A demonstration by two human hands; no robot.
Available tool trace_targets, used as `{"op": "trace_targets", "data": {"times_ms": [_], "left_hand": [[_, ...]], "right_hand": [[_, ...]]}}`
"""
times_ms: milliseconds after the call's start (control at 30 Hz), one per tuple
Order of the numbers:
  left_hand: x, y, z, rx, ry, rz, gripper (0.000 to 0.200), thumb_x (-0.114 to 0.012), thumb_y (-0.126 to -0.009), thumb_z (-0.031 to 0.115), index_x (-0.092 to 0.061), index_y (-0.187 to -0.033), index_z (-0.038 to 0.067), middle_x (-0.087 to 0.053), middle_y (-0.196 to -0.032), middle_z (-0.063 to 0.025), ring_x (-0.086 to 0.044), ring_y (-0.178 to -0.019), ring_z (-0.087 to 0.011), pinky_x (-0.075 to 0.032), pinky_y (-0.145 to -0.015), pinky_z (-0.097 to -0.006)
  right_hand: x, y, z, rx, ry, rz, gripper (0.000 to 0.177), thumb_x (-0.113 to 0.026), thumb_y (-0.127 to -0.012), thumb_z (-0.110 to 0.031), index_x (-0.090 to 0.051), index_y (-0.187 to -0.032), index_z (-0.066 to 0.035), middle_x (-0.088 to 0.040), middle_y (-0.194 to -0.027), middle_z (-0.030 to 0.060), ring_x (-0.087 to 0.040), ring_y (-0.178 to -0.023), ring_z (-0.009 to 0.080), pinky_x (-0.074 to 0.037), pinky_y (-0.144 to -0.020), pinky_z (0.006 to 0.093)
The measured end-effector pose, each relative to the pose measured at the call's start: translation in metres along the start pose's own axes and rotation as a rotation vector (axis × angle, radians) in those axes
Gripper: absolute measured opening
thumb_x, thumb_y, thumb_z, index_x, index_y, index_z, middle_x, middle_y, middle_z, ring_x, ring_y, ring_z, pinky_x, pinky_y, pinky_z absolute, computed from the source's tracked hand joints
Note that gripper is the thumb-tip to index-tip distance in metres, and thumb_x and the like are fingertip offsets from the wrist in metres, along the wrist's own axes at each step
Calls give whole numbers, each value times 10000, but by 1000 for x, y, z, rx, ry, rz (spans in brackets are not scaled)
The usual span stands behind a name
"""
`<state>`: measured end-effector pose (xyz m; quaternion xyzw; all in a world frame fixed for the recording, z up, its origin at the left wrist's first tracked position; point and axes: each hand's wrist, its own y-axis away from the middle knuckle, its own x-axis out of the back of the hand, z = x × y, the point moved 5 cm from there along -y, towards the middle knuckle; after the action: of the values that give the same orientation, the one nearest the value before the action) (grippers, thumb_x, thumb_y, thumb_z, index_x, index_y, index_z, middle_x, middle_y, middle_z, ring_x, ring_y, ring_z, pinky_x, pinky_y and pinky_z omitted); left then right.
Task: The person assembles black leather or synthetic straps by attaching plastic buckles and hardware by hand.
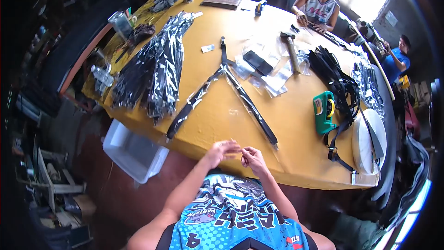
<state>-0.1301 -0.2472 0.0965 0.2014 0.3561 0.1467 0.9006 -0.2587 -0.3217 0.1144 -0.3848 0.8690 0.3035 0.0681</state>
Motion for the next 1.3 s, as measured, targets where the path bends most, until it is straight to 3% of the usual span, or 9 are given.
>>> {"op": "trace_targets", "data": {"times_ms": [33, 67, 200, 367, 567, 800, 900, 1100, 1300], "left_hand": [[-1, 4, -2, 44, -69, 112, 280, -572, -860, 156, -538, -1076, -20, -604, -1041, -143, -615, -910, -223, -520, -790, -345], [3, 6, 1, 2, -84, 164, 218, -590, -840, 89, -571, -1022, -29, -626, -965, -125, -626, -860, -191, -536, -745, -311], [26, -3, 19, -10, -287, 156, 206, -580, -841, 68, -569, -1017, -37, -634, -902, -122, -637, -796, -182, -545, -695, -287], [33, -8, 33, -32, -469, 81, 215, -585, -824, 21, -541, -1020, -57, -633, -906, -148, -642, -786, -193, -542, -669, -273], [21, -15, 25, -13, -322, 31, 235, -622, -802, 33, -553, -1006, -62, -633, -898, -146, -636, -771, -182, -539, -690, -270], [-1, -31, 36, -57, -470, 35, 148, -597, -835, 79, -620, -888, -57, -645, -802, -118, -634, -738, -158, -533, -680, -258], [-14, -40, 38, 34, -489, 4, 142, -606, -831, 88, -633, -898, -35, -648, -810, -107, -631, -742, -149, -527, -677, -248], [-27, -48, 46, 24, -156, 16, 180, -609, -817, 56, -594, -954, -59, -631, -894, -140, -639, -789, -194, -541, -760, -276], [-23, -53, 47, -54, -310, 82, 144, -640, -794, 53, -604, -888, -49, -630, -840, -114, -627, -739, -165, -548, -688, -268]], "right_hand": [[-8, -5, -2, -15, 72, 50, 216, -564, -876, -213, -578, -859, 2, -510, -555, 5, -440, -431, 60, -329, -385, 201], [-15, -9, -2, -35, 143, 103, 216, -565, -876, -212, -578, -855, 3, -514, -562, 5, -443, -435, 60, -330, -387, 201], [-32, -20, 9, -38, 62, 166, 171, -587, -861, -185, -581, -857, -14, -506, -567, -17, -417, -436, 45, -306, -385, 197], [-25, -32, 10, 53, 178, 278, 164, -602, -850, -184, -586, -857, -21, -508, -583, -21, -429, -476, 40, -315, -420, 187], [-24, -40, 0, 57, 117, 210, 173, -603, -845, -174, -590, -854, -2, -584, -677, 22, -475, -574, 57, -379, -518, 191], [-3, -41, -16, 141, 47, 217, 175, -583, -860, -166, -570, -820, 4, -564, -652, 17, -492, -562, 70, -398, -518, 207], [8, -40, -20, 174, 50, 250, 169, -573, -865, -156, -561, -790, -5, -559, -638, 20, -493, -552, 75, -401, -511, 211], [19, -36, -32, 352, 209, 316, 161, -594, -852, -147, -558, -770, -13, -557, -624, 14, -489, -544, 57, -382, -477, 196], [14, -42, -32, 312, 164, 297, 170, -596, -849, -152, -553, -768, -9, -554, -609, 18, -486, -528, 59, -372, -460, 196]]}}
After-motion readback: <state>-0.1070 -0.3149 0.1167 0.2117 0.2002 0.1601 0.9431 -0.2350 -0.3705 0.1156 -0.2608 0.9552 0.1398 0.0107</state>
